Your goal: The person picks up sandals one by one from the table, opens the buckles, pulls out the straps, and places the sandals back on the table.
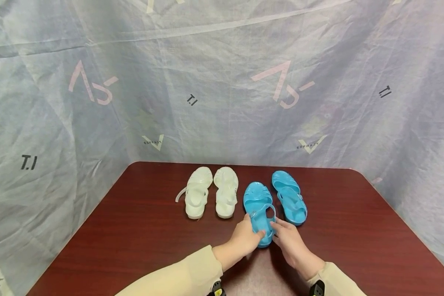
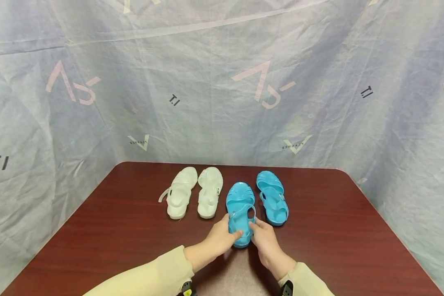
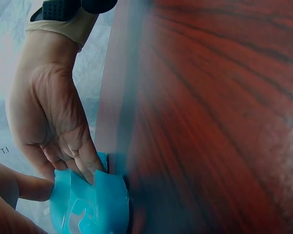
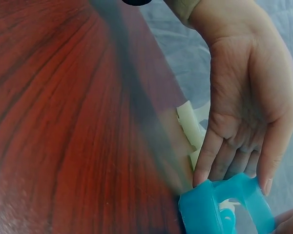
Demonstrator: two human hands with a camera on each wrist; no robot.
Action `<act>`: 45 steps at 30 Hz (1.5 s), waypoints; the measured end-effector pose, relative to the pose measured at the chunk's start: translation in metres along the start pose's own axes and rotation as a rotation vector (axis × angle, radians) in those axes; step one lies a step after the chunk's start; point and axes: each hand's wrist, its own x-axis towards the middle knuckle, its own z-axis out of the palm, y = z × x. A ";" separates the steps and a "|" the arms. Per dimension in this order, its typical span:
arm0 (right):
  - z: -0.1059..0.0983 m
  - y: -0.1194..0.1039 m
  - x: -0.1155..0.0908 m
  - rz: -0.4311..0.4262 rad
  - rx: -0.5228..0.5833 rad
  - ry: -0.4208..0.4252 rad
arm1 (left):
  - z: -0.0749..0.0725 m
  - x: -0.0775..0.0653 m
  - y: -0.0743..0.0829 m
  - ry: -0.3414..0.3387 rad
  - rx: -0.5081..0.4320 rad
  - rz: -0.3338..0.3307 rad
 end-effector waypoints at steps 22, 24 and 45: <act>0.000 -0.003 0.002 -0.062 -0.166 0.005 | -0.007 0.009 -0.014 -0.048 -0.177 -0.016; -0.002 -0.004 0.003 -0.097 -0.215 0.019 | -0.008 0.009 -0.015 -0.056 -0.189 -0.022; -0.018 -0.038 0.049 -0.507 -0.625 -0.181 | -0.021 0.021 -0.041 0.007 -0.420 -0.093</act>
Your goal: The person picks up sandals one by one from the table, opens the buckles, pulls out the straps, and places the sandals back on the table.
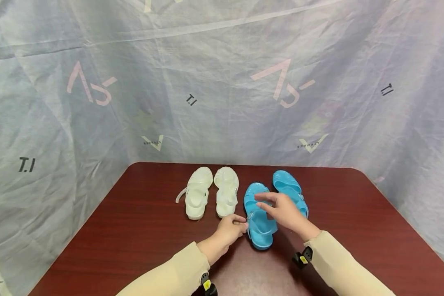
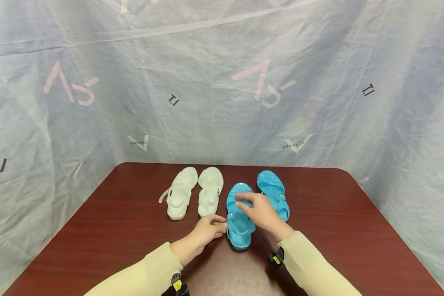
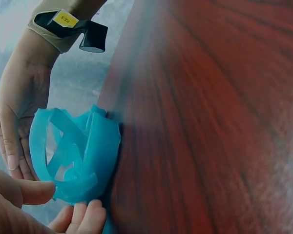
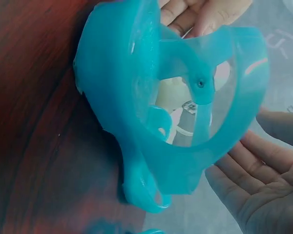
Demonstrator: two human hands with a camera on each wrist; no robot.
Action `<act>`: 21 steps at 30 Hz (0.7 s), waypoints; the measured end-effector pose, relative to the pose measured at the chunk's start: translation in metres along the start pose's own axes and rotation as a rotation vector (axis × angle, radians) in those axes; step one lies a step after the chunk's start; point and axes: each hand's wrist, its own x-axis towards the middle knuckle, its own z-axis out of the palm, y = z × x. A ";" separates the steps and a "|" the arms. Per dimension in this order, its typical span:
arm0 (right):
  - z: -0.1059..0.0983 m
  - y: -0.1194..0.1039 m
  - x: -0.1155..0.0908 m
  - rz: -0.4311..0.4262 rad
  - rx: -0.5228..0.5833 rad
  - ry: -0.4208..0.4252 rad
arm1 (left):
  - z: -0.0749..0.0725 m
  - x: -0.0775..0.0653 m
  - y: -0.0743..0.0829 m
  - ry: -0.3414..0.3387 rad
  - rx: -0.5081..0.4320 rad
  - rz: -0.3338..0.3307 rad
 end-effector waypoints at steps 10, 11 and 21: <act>0.007 0.007 -0.003 -0.014 -0.135 -0.001 | -0.002 -0.001 -0.002 -0.017 -0.049 -0.011; 0.007 0.008 -0.003 -0.021 -0.145 -0.001 | -0.002 -0.001 -0.001 -0.016 -0.054 -0.006; 0.012 0.015 -0.005 -0.029 -0.134 -0.001 | -0.002 0.001 0.001 0.046 -0.015 0.019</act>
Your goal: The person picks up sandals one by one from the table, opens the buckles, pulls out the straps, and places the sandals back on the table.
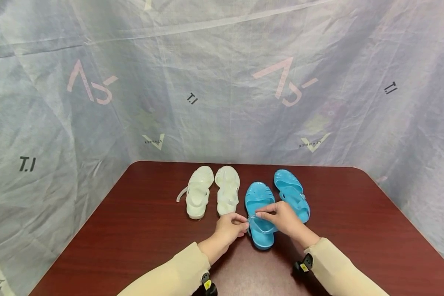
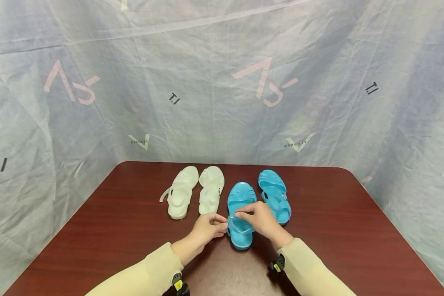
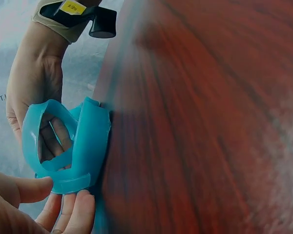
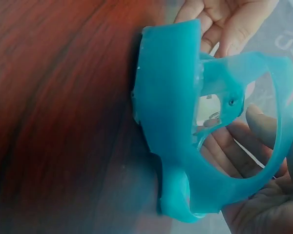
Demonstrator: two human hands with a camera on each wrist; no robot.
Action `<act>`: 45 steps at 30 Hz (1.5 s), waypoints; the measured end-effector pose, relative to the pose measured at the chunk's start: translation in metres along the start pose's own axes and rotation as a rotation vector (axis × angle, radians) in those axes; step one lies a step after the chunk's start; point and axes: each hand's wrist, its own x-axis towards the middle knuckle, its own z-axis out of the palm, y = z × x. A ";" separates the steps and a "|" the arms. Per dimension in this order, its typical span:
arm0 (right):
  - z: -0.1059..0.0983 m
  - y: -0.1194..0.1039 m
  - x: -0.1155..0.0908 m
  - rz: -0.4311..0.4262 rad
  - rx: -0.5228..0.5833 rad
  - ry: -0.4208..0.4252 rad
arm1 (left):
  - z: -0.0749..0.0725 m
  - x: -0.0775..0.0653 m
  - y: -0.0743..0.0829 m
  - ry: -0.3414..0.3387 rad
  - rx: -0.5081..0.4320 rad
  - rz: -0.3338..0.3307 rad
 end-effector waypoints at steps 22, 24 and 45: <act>0.001 0.006 0.001 0.026 0.117 -0.118 | 0.000 0.011 -0.004 0.049 0.213 0.249; 0.000 0.007 0.000 0.032 0.127 -0.115 | 0.000 0.011 -0.002 0.047 0.245 0.271; 0.002 0.006 0.000 0.014 0.093 -0.130 | -0.003 0.019 0.004 0.034 0.382 0.410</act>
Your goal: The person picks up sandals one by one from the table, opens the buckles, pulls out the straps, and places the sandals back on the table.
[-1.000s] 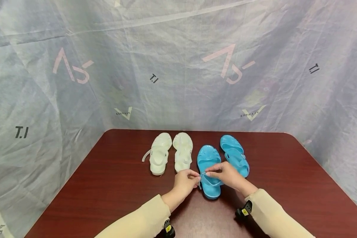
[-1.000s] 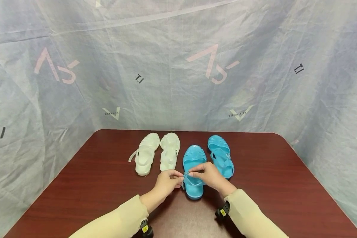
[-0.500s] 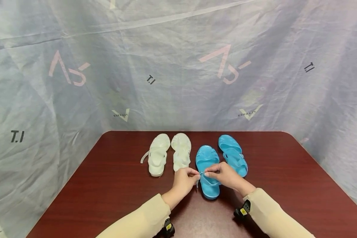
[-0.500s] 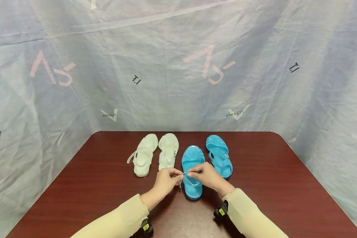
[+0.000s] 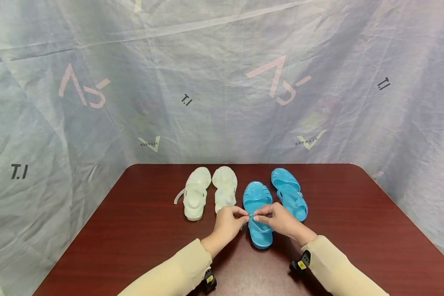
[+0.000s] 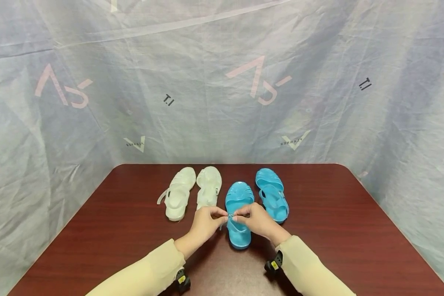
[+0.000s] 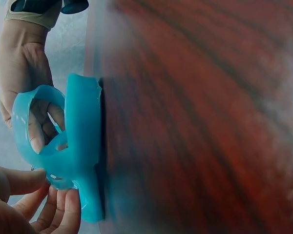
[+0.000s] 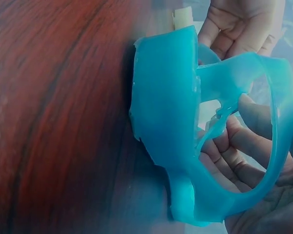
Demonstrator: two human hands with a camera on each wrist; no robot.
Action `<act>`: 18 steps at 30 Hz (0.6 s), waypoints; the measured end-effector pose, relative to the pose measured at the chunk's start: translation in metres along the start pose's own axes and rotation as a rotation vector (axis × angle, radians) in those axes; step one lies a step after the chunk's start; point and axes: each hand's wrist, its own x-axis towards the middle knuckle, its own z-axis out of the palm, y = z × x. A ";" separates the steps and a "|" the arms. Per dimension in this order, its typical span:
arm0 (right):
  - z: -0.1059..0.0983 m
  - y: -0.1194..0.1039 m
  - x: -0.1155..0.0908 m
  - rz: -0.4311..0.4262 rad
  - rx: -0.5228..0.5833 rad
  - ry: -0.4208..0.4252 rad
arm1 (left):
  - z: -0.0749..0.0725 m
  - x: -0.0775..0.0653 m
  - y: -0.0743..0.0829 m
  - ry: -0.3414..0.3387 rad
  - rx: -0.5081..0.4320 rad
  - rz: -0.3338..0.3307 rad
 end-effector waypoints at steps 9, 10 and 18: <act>0.002 0.002 -0.002 -0.001 -0.004 -0.003 | -0.003 0.001 0.000 -0.029 0.048 0.062; 0.002 0.002 -0.002 0.005 -0.006 -0.002 | -0.003 0.001 -0.001 -0.032 0.042 0.049; 0.000 -0.003 0.002 0.014 0.033 -0.015 | 0.001 -0.004 -0.003 -0.009 -0.002 -0.022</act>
